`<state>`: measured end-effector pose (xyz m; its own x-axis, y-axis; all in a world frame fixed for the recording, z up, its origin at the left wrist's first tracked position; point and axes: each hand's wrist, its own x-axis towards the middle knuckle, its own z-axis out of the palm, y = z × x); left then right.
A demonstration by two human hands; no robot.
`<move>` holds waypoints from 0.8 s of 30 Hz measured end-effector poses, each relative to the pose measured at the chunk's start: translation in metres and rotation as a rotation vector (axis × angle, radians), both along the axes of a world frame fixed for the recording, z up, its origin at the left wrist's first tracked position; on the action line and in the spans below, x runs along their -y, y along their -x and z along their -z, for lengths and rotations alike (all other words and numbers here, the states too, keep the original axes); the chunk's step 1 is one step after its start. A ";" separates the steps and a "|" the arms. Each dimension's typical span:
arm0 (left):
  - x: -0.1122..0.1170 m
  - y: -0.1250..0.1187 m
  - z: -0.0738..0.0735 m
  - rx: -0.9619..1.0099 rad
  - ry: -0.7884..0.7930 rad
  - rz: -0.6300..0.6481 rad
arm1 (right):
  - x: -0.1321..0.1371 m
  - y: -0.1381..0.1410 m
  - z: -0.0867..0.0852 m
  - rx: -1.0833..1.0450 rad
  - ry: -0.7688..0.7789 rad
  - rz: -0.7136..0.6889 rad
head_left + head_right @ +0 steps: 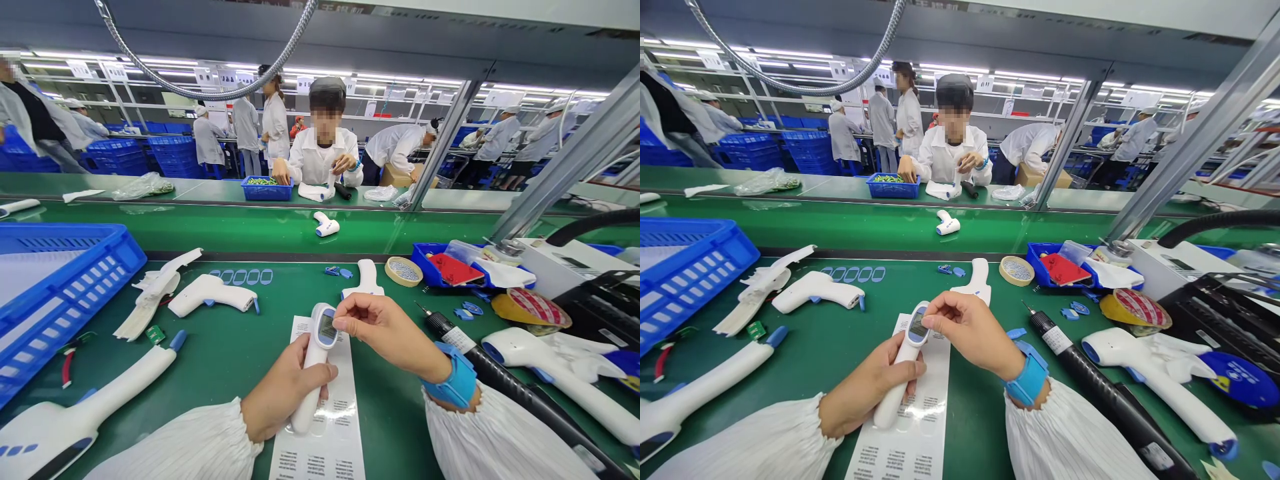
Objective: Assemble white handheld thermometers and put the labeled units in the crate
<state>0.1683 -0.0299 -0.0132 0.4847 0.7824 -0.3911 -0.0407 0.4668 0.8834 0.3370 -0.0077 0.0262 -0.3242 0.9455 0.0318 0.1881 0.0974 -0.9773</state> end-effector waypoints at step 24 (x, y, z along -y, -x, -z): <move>0.001 0.000 -0.003 -0.008 0.008 -0.001 | -0.003 0.000 0.003 0.029 -0.047 0.019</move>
